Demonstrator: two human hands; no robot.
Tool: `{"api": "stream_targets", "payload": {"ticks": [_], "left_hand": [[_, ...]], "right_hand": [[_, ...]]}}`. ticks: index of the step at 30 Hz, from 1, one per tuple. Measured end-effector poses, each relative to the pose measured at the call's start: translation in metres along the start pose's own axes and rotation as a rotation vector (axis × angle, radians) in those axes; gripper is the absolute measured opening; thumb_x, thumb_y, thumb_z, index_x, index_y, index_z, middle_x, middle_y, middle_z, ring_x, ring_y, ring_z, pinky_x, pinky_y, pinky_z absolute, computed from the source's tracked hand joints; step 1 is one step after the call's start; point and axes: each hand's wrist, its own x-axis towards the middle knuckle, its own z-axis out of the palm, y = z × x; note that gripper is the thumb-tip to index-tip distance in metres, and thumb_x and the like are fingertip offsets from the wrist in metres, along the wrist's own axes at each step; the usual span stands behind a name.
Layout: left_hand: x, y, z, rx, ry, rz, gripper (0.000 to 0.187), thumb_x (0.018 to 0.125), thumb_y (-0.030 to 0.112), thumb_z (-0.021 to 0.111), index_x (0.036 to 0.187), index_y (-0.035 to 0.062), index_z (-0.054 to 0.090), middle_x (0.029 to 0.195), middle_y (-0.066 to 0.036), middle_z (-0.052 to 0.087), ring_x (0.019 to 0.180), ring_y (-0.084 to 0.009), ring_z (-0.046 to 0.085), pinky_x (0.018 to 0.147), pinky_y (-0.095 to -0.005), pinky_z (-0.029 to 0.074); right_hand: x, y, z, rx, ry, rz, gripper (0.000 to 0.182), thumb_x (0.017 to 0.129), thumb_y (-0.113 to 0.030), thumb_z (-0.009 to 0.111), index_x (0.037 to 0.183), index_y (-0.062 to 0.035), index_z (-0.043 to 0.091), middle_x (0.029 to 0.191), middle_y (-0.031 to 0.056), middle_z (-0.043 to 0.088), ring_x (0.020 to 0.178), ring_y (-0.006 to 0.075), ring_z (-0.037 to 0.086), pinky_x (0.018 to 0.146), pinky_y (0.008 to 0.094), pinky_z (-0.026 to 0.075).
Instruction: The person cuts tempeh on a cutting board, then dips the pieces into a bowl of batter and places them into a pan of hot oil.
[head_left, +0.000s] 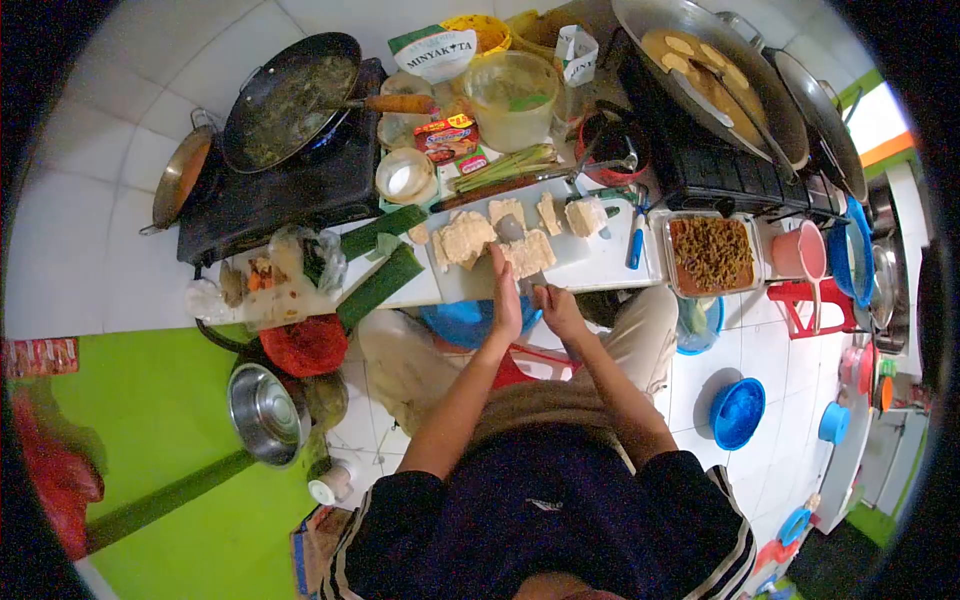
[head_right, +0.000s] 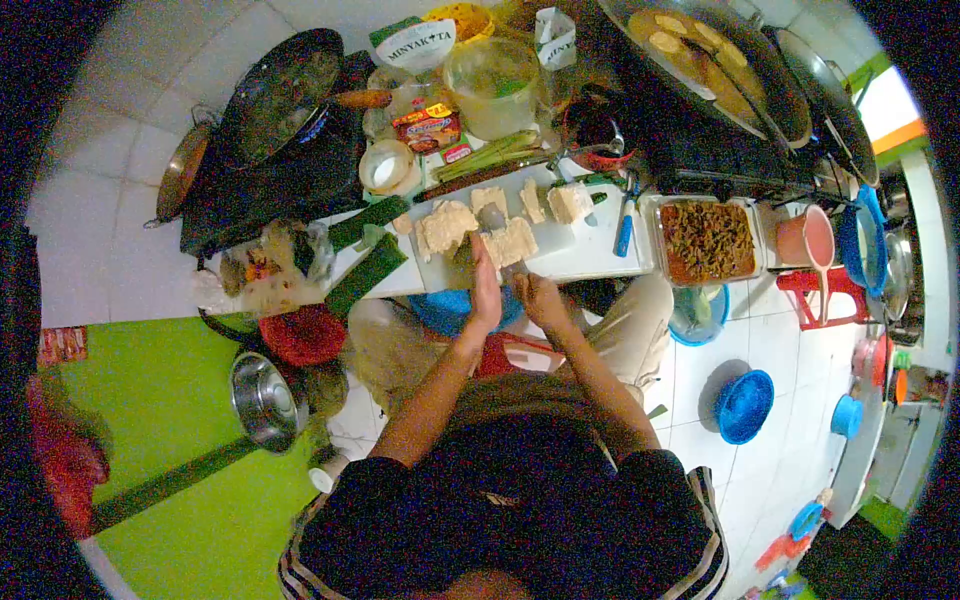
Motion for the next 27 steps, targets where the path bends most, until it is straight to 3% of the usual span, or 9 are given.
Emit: {"api": "stream_targets", "payload": {"ticks": [5,6,15,18,21,24,27], "left_hand": [[0.006,-0.003,-0.002,-0.005,0.000,0.007,0.069,0.098,0.034,0.034,0.147,0.0014,0.000,0.156,-0.009,-0.006,0.143,-0.0189,-0.006,0.114,-0.0327,-0.005],[0.005,-0.002,-0.001,-0.004,0.008,-0.004,0.066,0.098,0.031,0.033,0.147,0.0015,0.001,0.156,-0.009,-0.006,0.143,-0.0186,-0.006,0.114,-0.0323,-0.005],[0.008,-0.015,-0.010,0.050,-0.020,-0.014,0.063,0.099,0.030,0.031,0.147,0.0031,0.001,0.155,-0.008,-0.007,0.143,-0.0179,-0.006,0.114,-0.0323,-0.006],[0.009,-0.011,-0.008,0.046,-0.026,-0.026,0.064,0.098,0.033,0.032,0.147,0.0031,0.004,0.155,-0.009,-0.003,0.143,-0.0193,-0.004,0.114,-0.0332,-0.004],[0.011,-0.007,-0.008,0.027,-0.039,-0.043,0.065,0.098,0.036,0.034,0.147,0.0031,0.006,0.155,-0.010,0.000,0.143,-0.0206,-0.001,0.115,-0.0342,-0.001],[0.010,0.004,-0.012,-0.038,-0.043,-0.084,0.067,0.097,0.039,0.035,0.147,0.0031,0.009,0.155,-0.011,0.004,0.143,-0.0220,0.001,0.115,-0.0351,0.001],[0.006,0.014,-0.019,-0.206,-0.034,-0.149,0.068,0.097,0.041,0.037,0.147,0.0031,0.012,0.155,-0.011,0.007,0.143,-0.0234,0.003,0.115,-0.0361,0.003]], "right_hand": [[-0.009,-0.004,-0.006,0.081,-0.080,0.138,0.036,0.095,-0.025,0.048,0.079,0.0057,0.057,0.069,0.0281,0.056,0.066,0.0434,0.059,0.059,0.0449,0.045],[-0.007,-0.001,-0.003,0.079,-0.061,0.090,0.036,0.095,-0.025,0.048,0.079,0.0057,0.056,0.069,0.0272,0.056,0.063,0.0401,0.059,0.059,0.0443,0.045],[-0.010,0.003,0.014,0.079,0.011,0.007,0.039,0.095,-0.027,0.046,0.079,0.0065,0.055,0.068,0.0291,0.055,0.062,0.0446,0.055,0.058,0.0465,0.042],[-0.009,0.006,0.022,0.055,-0.030,0.072,0.039,0.095,-0.028,0.047,0.078,0.0059,0.055,0.069,0.0299,0.054,0.061,0.0456,0.052,0.058,0.0477,0.042],[-0.008,0.005,0.022,0.007,0.019,-0.007,0.041,0.096,-0.031,0.046,0.081,0.0062,0.054,0.067,0.0277,0.055,0.056,0.0422,0.051,0.057,0.0490,0.042],[-0.002,0.000,0.004,0.264,-0.036,-0.198,0.043,0.096,-0.035,0.046,0.080,0.0035,0.053,0.057,0.0179,0.053,0.047,0.0301,0.050,0.049,0.0437,0.041],[0.002,-0.013,-0.023,0.323,-0.377,0.383,0.043,0.097,-0.039,0.045,0.078,-0.0017,0.052,0.052,0.0056,0.047,0.041,0.0163,0.046,0.041,0.0334,0.038]]}}
